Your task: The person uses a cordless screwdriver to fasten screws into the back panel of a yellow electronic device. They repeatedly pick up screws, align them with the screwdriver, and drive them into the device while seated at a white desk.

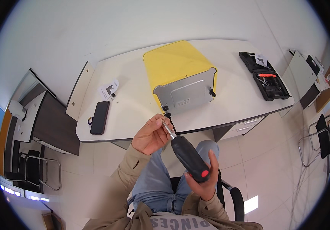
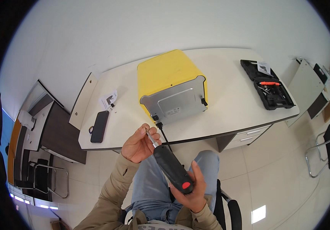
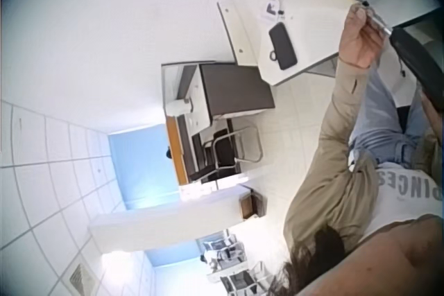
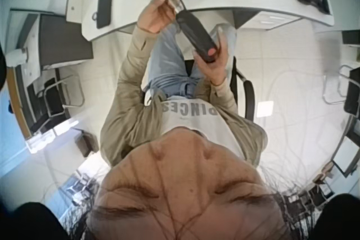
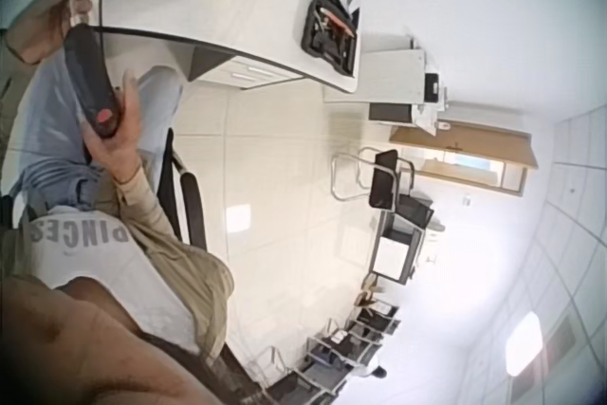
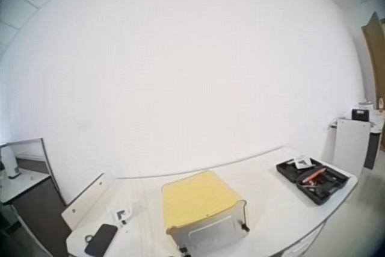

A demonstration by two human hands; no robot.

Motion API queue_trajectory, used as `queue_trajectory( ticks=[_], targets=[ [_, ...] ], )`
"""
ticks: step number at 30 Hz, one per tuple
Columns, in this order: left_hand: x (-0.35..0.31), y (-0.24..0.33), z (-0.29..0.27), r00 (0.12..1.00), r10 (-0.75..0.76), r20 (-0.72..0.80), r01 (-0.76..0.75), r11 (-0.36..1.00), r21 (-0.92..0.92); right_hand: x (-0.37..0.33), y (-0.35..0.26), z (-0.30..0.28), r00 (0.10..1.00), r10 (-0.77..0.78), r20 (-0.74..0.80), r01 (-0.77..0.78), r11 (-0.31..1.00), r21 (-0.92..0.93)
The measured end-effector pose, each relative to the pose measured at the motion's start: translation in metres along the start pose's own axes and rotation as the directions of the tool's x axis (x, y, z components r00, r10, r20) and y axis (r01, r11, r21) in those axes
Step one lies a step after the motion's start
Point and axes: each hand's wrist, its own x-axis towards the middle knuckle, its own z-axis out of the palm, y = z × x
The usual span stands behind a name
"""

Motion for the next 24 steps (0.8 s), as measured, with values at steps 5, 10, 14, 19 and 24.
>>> queue_trajectory(
  ticks=[5,10,14,19,24],
  targets=[
    [0.000,0.002,-0.007,1.000,-0.006,0.025,0.005,0.999,0.040,0.000,0.000,0.000,1.000,0.010,-0.001,-0.010,1.000,0.004],
    [-0.001,0.006,-0.007,1.000,-0.003,-0.005,0.004,0.994,0.109,0.001,-0.001,0.000,1.000,0.004,0.004,-0.004,1.000,0.000],
    [-0.001,0.009,-0.010,0.999,-0.014,-0.037,0.019,0.992,0.123,0.008,0.000,0.003,0.996,-0.058,-0.074,0.055,0.998,-0.034],
    [-0.003,0.013,-0.010,0.999,0.000,-0.048,0.008,0.987,0.159,0.012,-0.005,0.001,0.997,-0.025,-0.069,0.023,0.999,-0.023],
    [-0.002,0.015,-0.006,0.995,0.027,-0.097,-0.002,0.970,0.244,0.012,-0.006,-0.001,0.998,0.010,-0.064,-0.011,1.000,-0.009]
  ],
)
